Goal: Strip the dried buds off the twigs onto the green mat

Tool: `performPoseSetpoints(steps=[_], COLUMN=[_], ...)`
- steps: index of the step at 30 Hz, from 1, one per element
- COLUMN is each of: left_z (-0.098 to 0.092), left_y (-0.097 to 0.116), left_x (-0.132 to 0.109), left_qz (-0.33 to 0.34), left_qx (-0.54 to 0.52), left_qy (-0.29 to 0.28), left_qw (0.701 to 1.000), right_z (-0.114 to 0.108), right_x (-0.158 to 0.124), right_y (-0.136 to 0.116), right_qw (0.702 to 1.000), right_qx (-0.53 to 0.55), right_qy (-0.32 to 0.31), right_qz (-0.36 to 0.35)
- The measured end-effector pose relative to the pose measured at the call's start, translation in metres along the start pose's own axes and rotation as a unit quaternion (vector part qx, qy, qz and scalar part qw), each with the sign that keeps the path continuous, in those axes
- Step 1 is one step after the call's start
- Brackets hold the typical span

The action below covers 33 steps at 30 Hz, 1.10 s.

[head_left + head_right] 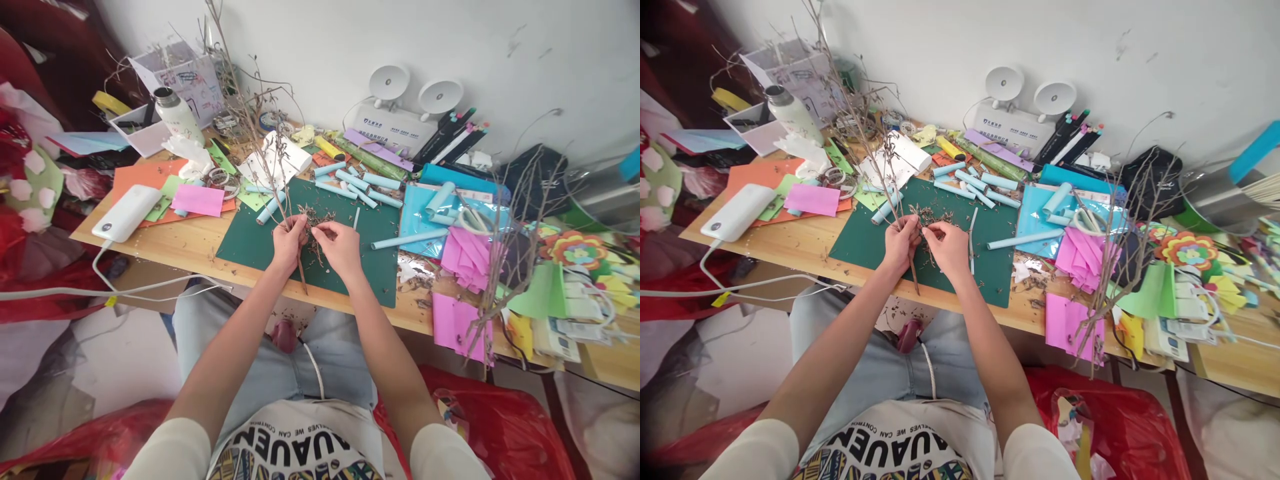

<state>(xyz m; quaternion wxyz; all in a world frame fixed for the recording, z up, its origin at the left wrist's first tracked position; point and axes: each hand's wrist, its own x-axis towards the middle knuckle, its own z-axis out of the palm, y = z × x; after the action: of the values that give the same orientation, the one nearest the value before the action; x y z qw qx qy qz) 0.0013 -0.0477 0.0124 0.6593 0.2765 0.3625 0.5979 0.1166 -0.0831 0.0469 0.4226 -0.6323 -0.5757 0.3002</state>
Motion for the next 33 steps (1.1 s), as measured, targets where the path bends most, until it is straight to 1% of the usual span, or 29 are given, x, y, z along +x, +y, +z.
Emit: performPoseSetpoints(steps=[3,5,9,12,15,18,20,22,25,29,33], left_z=[0.0,0.0,0.0,0.0,0.0,-0.001,-0.002,-0.002,-0.002,-0.002,-0.003], left_y=[0.0,0.0,0.001,0.002,0.001,-0.003,-0.005,-0.007,-0.008,-0.009,-0.01], left_x=[0.0,0.0,0.0,-0.001,-0.002,-0.002,-0.001,-0.001,-0.002,0.0,0.003], left_qz=[0.001,-0.009,-0.027,-0.035,-0.037,-0.028,-0.015,-0.006,-0.004,0.003,0.02], left_qx=[0.0,0.002,-0.015,-0.01,0.01,0.033,0.05,0.065,0.076,0.062,0.056], left_qy=[-0.001,-0.002,-0.014,-0.018,-0.031,-0.042,-0.038,-0.033,-0.037,-0.038,-0.029], left_qw=[1.0,1.0,0.999,0.999,0.999,0.998,0.998,0.997,0.996,0.997,0.998], right_z=[0.005,0.006,0.003,0.002,0.002,0.004,0.003,0.002,-0.001,-0.006,-0.012], right_x=[0.002,0.003,0.001,-0.001,-0.002,-0.003,-0.003,-0.003,-0.003,-0.008,-0.016], right_y=[0.005,0.009,0.01,0.008,0.009,0.011,0.012,0.011,0.009,0.003,0.001], right_qw=[0.998,0.991,0.961,0.944,0.943,0.952,0.957,0.956,0.947,0.941,0.942], right_qx=[0.056,0.115,0.234,0.274,0.279,0.26,0.252,0.258,0.282,0.285,0.276], right_qy=[-0.029,-0.047,-0.076,-0.079,-0.057,-0.031,-0.021,-0.02,-0.032,-0.043,-0.032], right_qz=[0.03,0.057,0.128,0.166,0.172,0.157,0.146,0.141,0.153,0.175,0.19])
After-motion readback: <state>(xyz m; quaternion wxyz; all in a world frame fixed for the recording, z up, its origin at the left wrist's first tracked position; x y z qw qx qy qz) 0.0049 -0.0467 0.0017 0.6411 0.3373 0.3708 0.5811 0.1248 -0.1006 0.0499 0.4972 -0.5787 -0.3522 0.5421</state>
